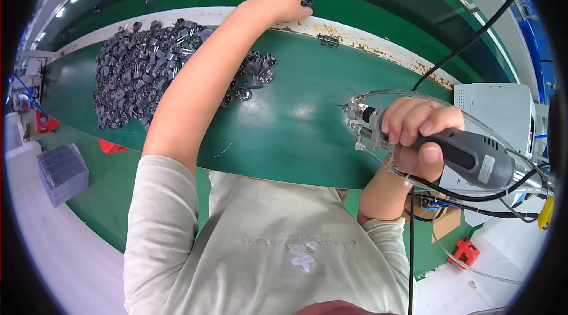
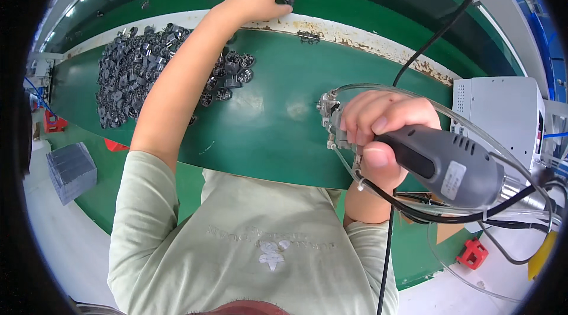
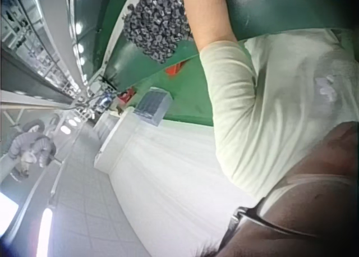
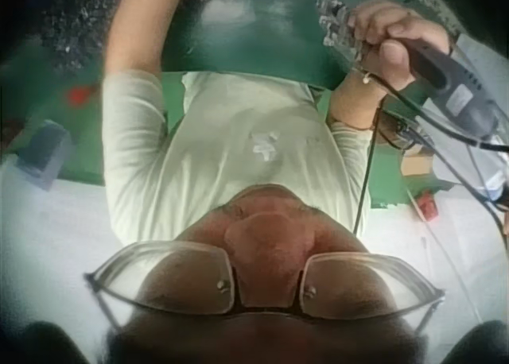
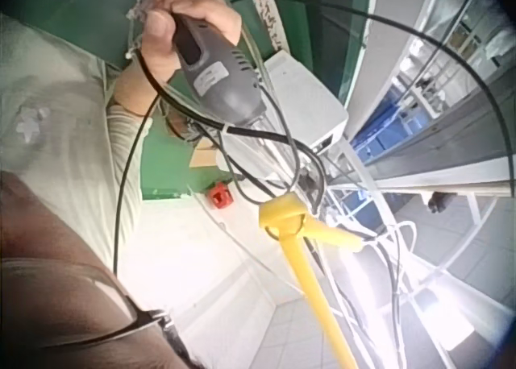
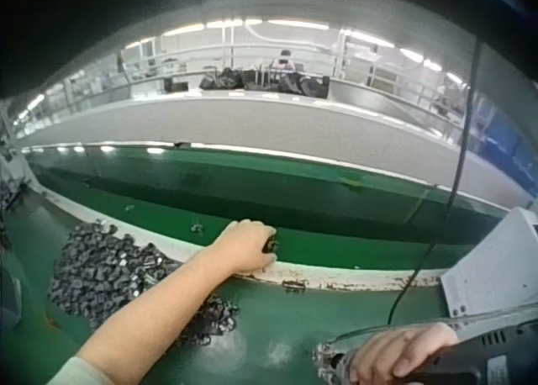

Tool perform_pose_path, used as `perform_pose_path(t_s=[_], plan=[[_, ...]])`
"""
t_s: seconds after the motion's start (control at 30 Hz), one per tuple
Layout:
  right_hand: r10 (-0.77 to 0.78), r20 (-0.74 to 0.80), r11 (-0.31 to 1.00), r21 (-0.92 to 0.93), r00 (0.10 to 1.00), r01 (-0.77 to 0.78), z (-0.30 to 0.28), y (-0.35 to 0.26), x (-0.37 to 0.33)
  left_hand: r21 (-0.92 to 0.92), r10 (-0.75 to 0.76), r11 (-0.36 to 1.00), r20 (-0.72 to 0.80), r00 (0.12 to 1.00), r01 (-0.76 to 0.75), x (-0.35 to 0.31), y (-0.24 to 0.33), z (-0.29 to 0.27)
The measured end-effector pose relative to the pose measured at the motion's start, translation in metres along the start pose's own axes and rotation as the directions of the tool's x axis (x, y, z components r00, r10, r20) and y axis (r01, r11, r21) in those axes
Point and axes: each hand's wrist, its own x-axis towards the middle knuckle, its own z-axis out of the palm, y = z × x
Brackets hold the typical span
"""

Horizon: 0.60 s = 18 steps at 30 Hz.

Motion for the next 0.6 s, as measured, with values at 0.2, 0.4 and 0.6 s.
perform_pose_path(t_s=[0.2,0.4,0.6], plan=[[-0.057,0.087,0.997,-0.048,0.995,0.062,-0.012,-0.005,0.001,0.079,0.021,0.996,0.247,0.969,-0.041,-0.096,0.050,-0.085],[-0.038,0.026,0.999,-0.004,0.999,0.039,-0.005,-0.009,0.000,-0.017,0.133,0.991,0.251,0.959,-0.133,-0.118,0.081,-0.071],[-0.027,0.045,1.000,-0.004,0.999,0.027,-0.004,-0.006,0.001,-0.423,0.225,0.896,0.174,0.959,-0.134,-0.125,0.112,-0.030]])
